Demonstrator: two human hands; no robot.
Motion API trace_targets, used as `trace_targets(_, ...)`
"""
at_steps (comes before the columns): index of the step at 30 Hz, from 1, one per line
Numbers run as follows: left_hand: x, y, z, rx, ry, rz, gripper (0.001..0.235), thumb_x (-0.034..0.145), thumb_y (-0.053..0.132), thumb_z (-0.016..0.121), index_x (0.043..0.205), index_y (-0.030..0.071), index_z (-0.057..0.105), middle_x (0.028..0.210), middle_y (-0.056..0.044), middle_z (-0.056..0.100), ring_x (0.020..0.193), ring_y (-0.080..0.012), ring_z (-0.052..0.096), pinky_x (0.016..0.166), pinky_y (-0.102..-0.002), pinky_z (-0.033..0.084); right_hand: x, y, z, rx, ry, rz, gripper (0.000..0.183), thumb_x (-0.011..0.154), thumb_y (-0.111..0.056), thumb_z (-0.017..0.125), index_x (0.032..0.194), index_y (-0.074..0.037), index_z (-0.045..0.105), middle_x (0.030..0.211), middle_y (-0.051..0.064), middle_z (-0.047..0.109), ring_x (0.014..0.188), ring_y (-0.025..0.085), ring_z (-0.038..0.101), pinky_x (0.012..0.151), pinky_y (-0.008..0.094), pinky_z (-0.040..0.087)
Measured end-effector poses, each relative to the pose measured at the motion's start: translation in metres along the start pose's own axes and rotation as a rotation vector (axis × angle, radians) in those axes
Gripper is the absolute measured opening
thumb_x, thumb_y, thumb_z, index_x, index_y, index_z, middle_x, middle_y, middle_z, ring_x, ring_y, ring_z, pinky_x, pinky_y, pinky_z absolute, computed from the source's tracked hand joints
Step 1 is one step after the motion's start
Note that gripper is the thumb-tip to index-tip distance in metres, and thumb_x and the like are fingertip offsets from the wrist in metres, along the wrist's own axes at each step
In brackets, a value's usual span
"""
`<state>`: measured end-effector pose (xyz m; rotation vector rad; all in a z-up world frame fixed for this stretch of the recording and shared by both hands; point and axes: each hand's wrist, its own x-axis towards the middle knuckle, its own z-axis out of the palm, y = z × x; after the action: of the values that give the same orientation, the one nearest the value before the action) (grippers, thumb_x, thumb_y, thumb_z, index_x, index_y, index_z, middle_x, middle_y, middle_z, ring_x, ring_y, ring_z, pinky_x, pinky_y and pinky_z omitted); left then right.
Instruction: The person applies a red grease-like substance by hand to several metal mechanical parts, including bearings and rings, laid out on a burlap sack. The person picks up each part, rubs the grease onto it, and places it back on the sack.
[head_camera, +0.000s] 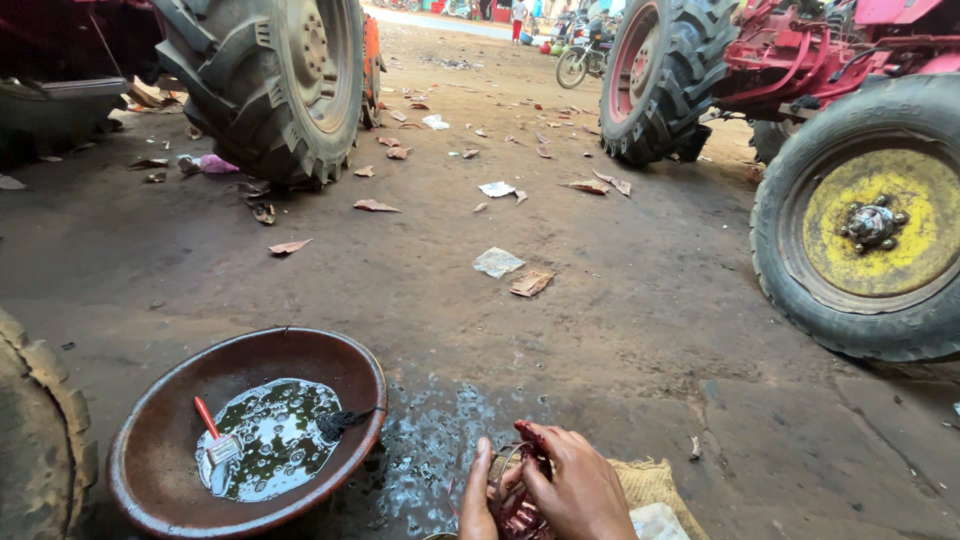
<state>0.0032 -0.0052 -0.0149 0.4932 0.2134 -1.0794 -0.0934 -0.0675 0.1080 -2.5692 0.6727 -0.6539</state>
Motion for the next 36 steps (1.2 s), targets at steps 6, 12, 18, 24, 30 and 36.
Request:
trace_targets(6,-0.003,0.005,0.002,-0.003,0.005,0.040,0.077,0.082,0.066,0.061,0.105,-0.006,0.077,0.099,-0.021,0.079,0.085,-0.0301,0.076,0.082,-0.044,0.062,0.000,-0.017,-0.010,0.063,-0.129,0.160,0.054,0.083,-0.039,0.070,0.135,-0.028,0.068,0.113,0.001,0.074,0.110,0.020,0.069,0.094,0.034,0.053)
trace_targets(12,-0.030,0.015,0.012,0.144,-0.089,-0.112,0.092,0.074,0.083,0.047,0.111,0.004,0.078,0.092,-0.014,0.078,0.080,-0.0271,0.075,0.073,-0.046,0.062,-0.002,-0.020,-0.016,0.159,-0.080,0.228,0.052,0.084,-0.040,0.071,0.135,-0.028,0.068,0.117,0.001,0.073,0.105,0.015,0.073,0.086,0.031,0.058)
trace_targets(18,-0.042,0.026,0.021,0.222,-0.018,-0.071,0.091,0.076,0.086,0.046,0.108,0.006,0.076,0.088,-0.014,0.075,0.077,-0.0260,0.073,0.067,-0.047,0.064,-0.008,-0.009,-0.022,0.088,0.169,0.055,0.029,0.082,-0.033,0.074,0.108,-0.019,0.076,0.104,0.001,0.077,0.090,0.014,0.077,0.073,0.030,0.062)
trace_targets(24,-0.032,0.018,0.017,0.004,-0.052,0.122,0.079,0.087,0.070,0.057,0.102,-0.005,0.074,0.089,-0.019,0.076,0.074,-0.0281,0.073,0.067,-0.044,0.062,-0.011,-0.013,-0.010,-0.146,-0.182,0.055,0.033,0.081,-0.040,0.075,0.112,-0.029,0.078,0.097,0.001,0.073,0.085,0.025,0.074,0.075,0.040,0.059)
trace_targets(30,-0.014,0.017,0.002,0.053,-0.032,0.091,0.080,0.085,0.070,0.057,0.097,-0.007,0.076,0.083,-0.017,0.076,0.072,-0.0262,0.072,0.067,-0.039,0.060,-0.010,-0.019,0.012,-0.208,-0.187,0.103,0.034,0.078,-0.039,0.076,0.109,-0.024,0.074,0.101,0.002,0.072,0.090,0.031,0.073,0.077,0.046,0.058)
trace_targets(36,-0.022,0.018,0.007,0.073,0.001,0.170,0.077,0.082,0.067,0.057,0.104,-0.005,0.076,0.087,-0.016,0.080,0.077,-0.0246,0.074,0.071,-0.038,0.063,-0.013,-0.026,0.014,-0.092,-0.113,0.119,0.031,0.078,-0.035,0.074,0.106,-0.022,0.075,0.100,0.004,0.073,0.085,0.027,0.075,0.076,0.043,0.060)
